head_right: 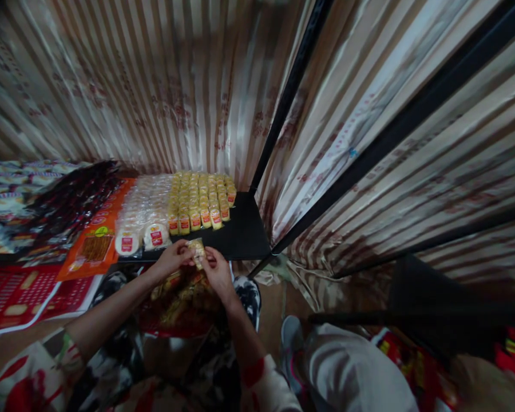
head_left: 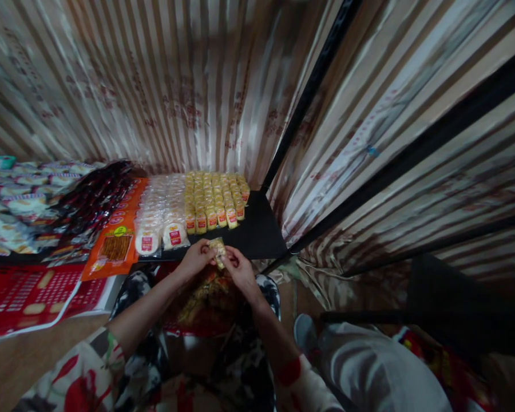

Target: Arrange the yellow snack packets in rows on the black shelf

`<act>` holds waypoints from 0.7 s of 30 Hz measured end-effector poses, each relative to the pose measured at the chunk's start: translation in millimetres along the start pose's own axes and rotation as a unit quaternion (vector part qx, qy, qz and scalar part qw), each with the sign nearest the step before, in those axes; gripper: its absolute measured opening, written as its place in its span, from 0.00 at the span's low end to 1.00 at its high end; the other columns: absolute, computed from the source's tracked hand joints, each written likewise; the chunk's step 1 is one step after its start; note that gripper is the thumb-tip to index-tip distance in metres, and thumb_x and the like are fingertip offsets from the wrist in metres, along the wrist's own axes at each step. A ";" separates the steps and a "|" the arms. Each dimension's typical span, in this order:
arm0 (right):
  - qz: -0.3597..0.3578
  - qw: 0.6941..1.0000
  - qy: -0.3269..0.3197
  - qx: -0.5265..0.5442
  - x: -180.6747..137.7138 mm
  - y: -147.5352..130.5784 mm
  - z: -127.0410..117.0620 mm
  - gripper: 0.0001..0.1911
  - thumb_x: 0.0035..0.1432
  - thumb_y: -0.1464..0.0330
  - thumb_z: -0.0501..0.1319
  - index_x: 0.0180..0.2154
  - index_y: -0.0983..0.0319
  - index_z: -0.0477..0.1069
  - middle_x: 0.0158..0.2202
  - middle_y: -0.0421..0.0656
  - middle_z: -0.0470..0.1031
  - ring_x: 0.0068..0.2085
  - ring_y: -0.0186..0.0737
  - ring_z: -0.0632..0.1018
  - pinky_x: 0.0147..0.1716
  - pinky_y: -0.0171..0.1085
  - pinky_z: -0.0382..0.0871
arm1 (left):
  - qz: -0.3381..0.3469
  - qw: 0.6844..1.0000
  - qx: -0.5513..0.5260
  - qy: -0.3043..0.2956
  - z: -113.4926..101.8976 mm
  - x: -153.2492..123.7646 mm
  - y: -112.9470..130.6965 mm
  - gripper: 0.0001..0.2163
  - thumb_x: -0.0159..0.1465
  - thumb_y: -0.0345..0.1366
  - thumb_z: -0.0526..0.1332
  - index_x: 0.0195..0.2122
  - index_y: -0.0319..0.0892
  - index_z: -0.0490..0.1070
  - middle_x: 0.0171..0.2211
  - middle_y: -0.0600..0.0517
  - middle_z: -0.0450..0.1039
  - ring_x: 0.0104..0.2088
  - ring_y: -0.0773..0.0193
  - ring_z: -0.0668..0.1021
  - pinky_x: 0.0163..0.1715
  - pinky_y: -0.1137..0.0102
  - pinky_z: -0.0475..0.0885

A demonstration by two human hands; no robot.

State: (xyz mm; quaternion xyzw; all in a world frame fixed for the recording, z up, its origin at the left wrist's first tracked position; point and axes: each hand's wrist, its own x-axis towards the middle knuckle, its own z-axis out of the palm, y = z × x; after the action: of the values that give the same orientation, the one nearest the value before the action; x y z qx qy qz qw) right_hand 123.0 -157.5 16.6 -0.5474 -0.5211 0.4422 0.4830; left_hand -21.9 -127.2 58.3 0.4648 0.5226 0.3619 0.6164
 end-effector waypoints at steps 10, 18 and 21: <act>-0.199 0.964 0.069 -0.164 -4.7 -17.0 -21.9 0.19 0.56 0.65 0.56 0.51 0.58 0.67 0.52 0.48 0.67 0.53 0.44 0.68 0.52 0.43 0.65 | -0.035 0.997 0.053 0.041 29.2 15.6 41.8 0.12 0.57 0.43 0.58 0.30 0.37 0.67 0.22 0.54 0.72 0.15 0.75 0.71 0.18 0.79 0.62; 0.053 0.972 0.150 0.174 16.0 -0.6 -41.8 0.21 0.52 0.57 0.58 0.45 0.61 0.69 0.32 0.41 0.76 0.22 0.30 0.70 0.19 0.30 0.64 | -0.002 0.994 0.073 0.078 57.3 35.5 33.5 0.06 0.56 0.35 0.59 0.32 0.39 0.70 0.33 0.50 0.73 0.28 0.69 0.75 0.27 0.77 0.69; 0.092 0.943 0.167 0.272 22.1 1.9 -48.6 0.19 0.48 0.58 0.61 0.41 0.61 0.70 0.28 0.40 0.76 0.21 0.32 0.71 0.15 0.29 0.59 | -0.007 0.996 0.050 0.079 72.1 42.4 22.2 0.07 0.56 0.31 0.59 0.37 0.39 0.68 0.35 0.49 0.72 0.30 0.68 0.75 0.27 0.76 0.71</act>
State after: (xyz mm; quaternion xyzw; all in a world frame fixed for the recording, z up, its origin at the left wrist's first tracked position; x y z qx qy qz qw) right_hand 172.7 -138.7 22.1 -0.5068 -0.2403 0.5120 0.6506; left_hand 57.8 -94.9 68.0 0.4610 0.5905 0.3669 0.5515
